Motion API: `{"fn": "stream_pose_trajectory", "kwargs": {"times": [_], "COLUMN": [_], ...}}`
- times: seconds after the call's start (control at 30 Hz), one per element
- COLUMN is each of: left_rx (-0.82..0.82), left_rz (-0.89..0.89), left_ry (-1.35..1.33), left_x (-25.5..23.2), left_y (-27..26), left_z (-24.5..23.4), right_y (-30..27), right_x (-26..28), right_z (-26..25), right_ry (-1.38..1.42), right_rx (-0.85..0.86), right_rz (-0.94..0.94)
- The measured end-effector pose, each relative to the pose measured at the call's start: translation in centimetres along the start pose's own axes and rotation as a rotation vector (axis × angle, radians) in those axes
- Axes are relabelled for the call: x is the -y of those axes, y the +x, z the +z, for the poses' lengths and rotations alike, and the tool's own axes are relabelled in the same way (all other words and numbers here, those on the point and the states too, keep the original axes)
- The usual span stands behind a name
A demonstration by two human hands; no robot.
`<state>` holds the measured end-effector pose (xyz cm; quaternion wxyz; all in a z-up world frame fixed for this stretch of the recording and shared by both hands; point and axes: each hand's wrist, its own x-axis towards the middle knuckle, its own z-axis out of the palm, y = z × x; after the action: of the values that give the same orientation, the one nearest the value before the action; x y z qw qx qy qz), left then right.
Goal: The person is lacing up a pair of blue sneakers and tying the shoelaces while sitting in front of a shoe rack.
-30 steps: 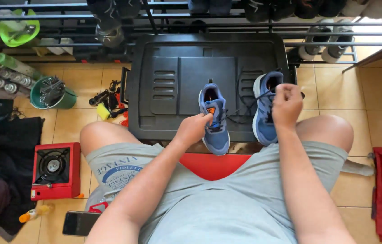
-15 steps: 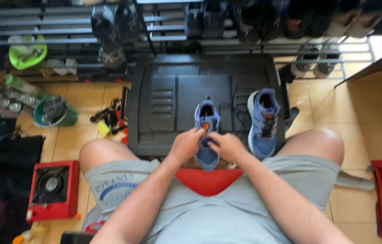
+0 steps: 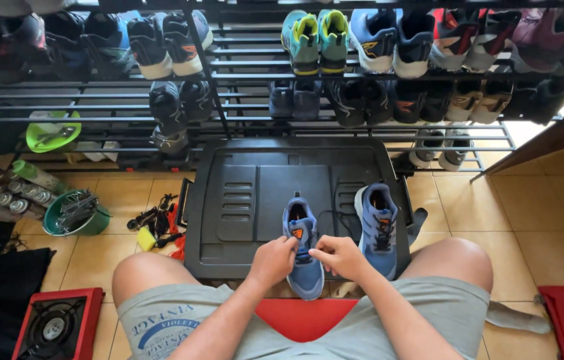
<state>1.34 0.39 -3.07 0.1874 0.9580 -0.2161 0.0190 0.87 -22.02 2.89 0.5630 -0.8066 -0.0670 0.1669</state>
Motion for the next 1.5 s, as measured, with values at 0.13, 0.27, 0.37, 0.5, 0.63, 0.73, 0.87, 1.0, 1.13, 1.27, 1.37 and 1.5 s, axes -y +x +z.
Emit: {"fn": "stream_pose_trajectory", "kwargs": {"times": [0.13,0.27,0.37,0.5,0.63,0.73,0.87,1.0,1.13,1.27,1.37,1.5], "left_rx": [-0.121,-0.015,0.066,0.152,0.165,0.164,0.112,-0.009,-0.152,-0.446,-0.638,-0.828], "left_rz": [0.009,-0.117,-0.186,-0.306,-0.332,-0.383,-0.418,-0.53,-0.573,-0.594,-0.68,-0.873], "left_ry": [0.033,-0.131,-0.163,-0.238,-0.349,-0.461,-0.584,-0.985,-1.119,-1.113,-1.139,-1.288], "left_x": [-2.1,-4.0,-4.4,-5.0,-5.1,-5.0,-4.7,-4.9,-1.7,3.2,7.0,11.4], "left_y": [0.0,0.3,0.5,1.0,1.2,0.9,0.6,0.5,1.0,1.3,0.6,-0.5], "left_z": [-1.4,-1.9,-1.0,-1.2,-1.8,-1.8,-0.9,-1.6,-2.1,-5.2,-6.6,-7.4], "right_y": [-0.7,-1.8,-1.7,-1.5,-1.4,-1.3,-1.0,-0.9,-0.1,-0.4,-0.6,-0.1], "right_x": [1.5,4.5,4.6,5.0,5.4,5.2,4.5,4.2,0.8,0.9,1.4,0.5], "right_z": [-0.5,-1.0,-1.1,-1.4,-1.8,-2.0,-2.2,-2.3,-2.7,-3.4,-3.9,-5.0], "right_ry": [0.051,-0.005,0.01,-0.003,0.002,-0.015,-0.056,-0.049,0.028,-0.108,-0.154,-0.212], "right_rx": [-0.022,0.051,0.079,0.095,0.107,0.092,0.065,0.01,-0.073,-0.139,-0.2,-0.343], "right_rz": [0.026,0.042,0.053,0.082,0.082,0.094,0.094,0.117,0.151,0.135,0.146,0.161]}}
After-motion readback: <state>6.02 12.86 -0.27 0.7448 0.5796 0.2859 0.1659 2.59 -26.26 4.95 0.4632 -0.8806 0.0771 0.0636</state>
